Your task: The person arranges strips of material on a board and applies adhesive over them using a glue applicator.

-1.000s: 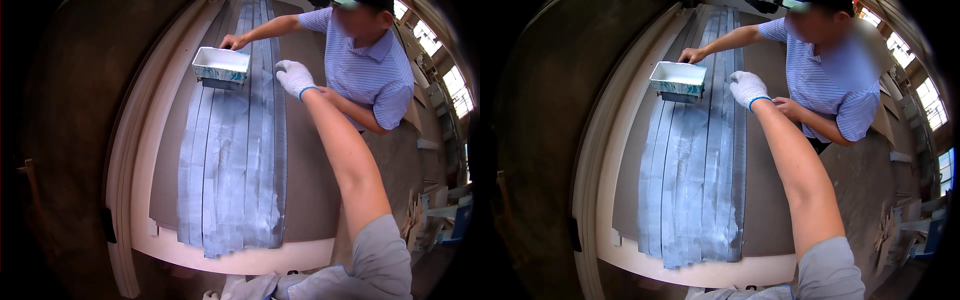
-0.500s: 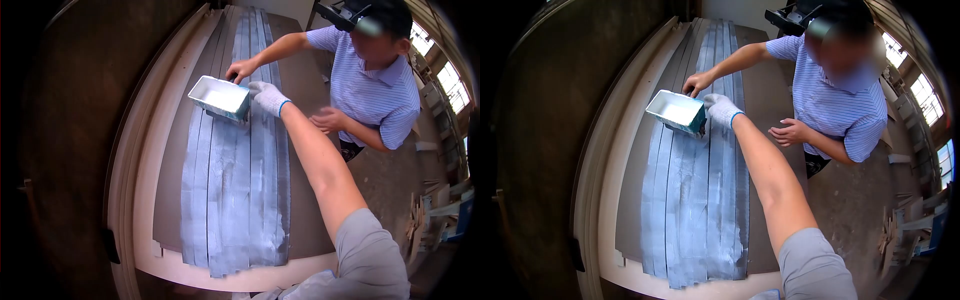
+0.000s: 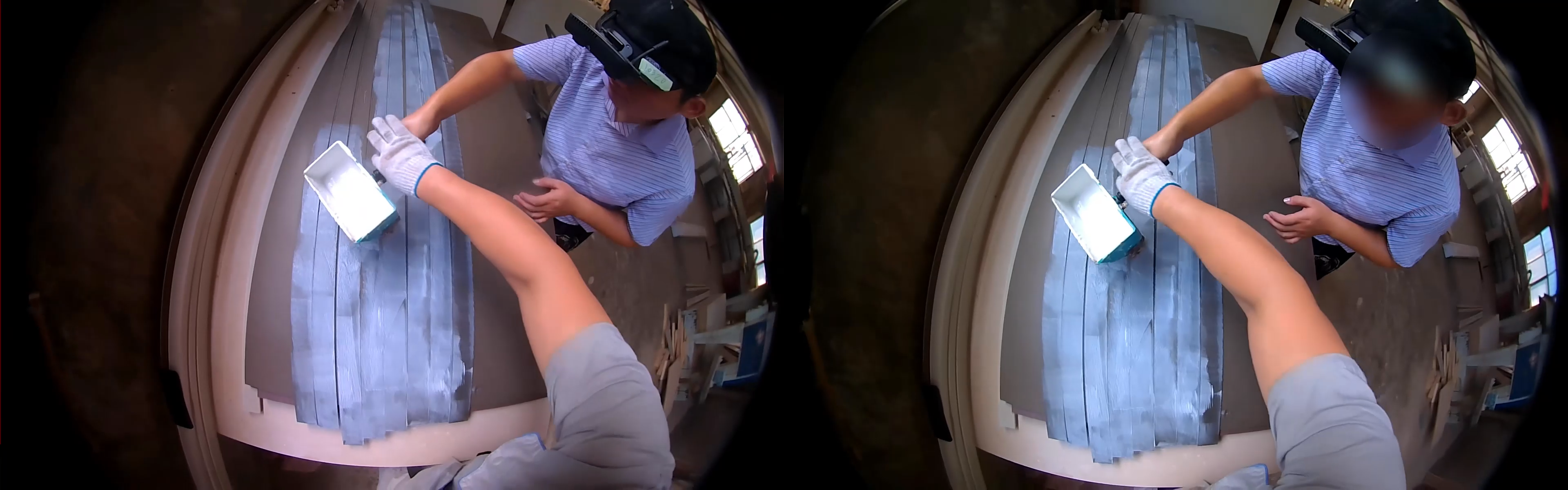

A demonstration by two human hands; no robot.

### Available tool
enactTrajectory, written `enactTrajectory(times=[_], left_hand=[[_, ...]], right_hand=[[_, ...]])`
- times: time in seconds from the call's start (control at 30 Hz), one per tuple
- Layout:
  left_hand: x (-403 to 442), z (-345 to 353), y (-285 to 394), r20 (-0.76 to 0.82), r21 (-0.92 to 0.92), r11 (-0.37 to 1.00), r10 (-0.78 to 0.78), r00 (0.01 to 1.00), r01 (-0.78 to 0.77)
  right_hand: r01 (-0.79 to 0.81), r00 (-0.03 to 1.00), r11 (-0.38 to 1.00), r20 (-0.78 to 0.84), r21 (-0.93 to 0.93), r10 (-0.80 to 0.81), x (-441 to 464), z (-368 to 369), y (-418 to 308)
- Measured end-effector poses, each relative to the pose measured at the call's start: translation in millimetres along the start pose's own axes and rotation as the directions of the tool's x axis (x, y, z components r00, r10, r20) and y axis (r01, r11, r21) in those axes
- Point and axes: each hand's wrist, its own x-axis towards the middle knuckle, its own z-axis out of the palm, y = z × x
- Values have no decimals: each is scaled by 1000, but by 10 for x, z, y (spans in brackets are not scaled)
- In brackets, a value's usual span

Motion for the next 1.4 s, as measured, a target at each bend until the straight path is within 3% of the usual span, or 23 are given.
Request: enactTrajectory(times=[0.13,0.2,0.23,0.27,0.33,0.37,0.47,0.5,0.53,0.6,0.67,0.73,0.8,0.87,0.93,1.03,1.1,1.17,1.2,1.3,1.33,1.4], left_hand=[[-84,-102,-36,-19,-32,999,6,1000,-7],[-148,-144,-103,-28,-62,998,13,1000,-15],[-192,-162,-141,-35,-83,996,13,999,-16],[-236,-202,-190,-43,-114,993,17,999,-22],[-330,-308,-235,-51,-182,982,35,998,-44],[-430,-313,-237,-41,-184,983,7,999,-14],[-163,-419,417,44,-362,902,267,963,-234],[-139,-386,626,63,-413,867,333,941,-279],[-133,-347,873,76,-467,823,400,913,-322],[-149,-221,1401,113,-431,786,534,838,-443],[-258,-26,2368,133,-554,582,768,627,-596],[-468,29,3056,134,-602,457,866,482,-655],[-773,41,3731,-10,-619,199,965,261,-760],[-1072,44,4272,-97,-666,88,975,202,-741],[-1292,75,4741,-298,-532,-75,949,103,-844],[-1487,80,5198,-300,-432,17,940,161,-902],[-1498,157,5234,-246,-410,19,961,130,-912],[-1391,331,5079,-235,-363,30,964,123,-931],[-1354,424,4918,-242,-311,37,963,117,-950],[-1158,535,4275,-107,-380,40,990,87,-924],[-934,476,3936,11,-353,150,988,157,-923],[-505,374,3137,129,-422,459,884,449,-782]], right_hand=[[-53,897,996,442,67,18,155,-151,-41],[-50,929,998,369,46,29,36,-239,-52],[-277,875,945,453,176,172,-1,-454,-61],[-490,783,827,555,275,280,-57,-679,-66],[-580,799,661,491,476,348,-318,-1067,-77],[-595,798,555,506,581,326,-406,-1243,-63],[-577,800,278,462,768,383,-634,-1764,-97],[-625,733,41,567,780,375,-728,-2061,-135],[-629,732,74,557,774,392,-815,-2138,-110],[-674,690,20,619,739,376,-1001,-2598,-177],[-708,642,-11,650,706,407,-1182,-2857,-184],[-712,644,32,634,702,427,-1272,-3037,-228],[-743,603,40,642,668,473,-1330,-3192,-307],[-739,611,43,641,673,464,-1421,-3311,-406],[-654,669,-106,639,749,380,-1567,-3329,-492],[-683,645,-89,656,725,392,-1506,-3685,-659],[-727,598,-98,696,680,398,-1494,-3732,-732],[-709,609,-98,677,698,415,-1688,-3646,-914],[-734,599,-13,656,679,458,-1767,-3620,-1044],[-649,616,80,460,757,640,-2257,-3081,-1428],[-603,581,25,418,797,698,-2414,-2936,-1630],[-625,521,-375,724,685,453,-2780,-2799,-1824]])
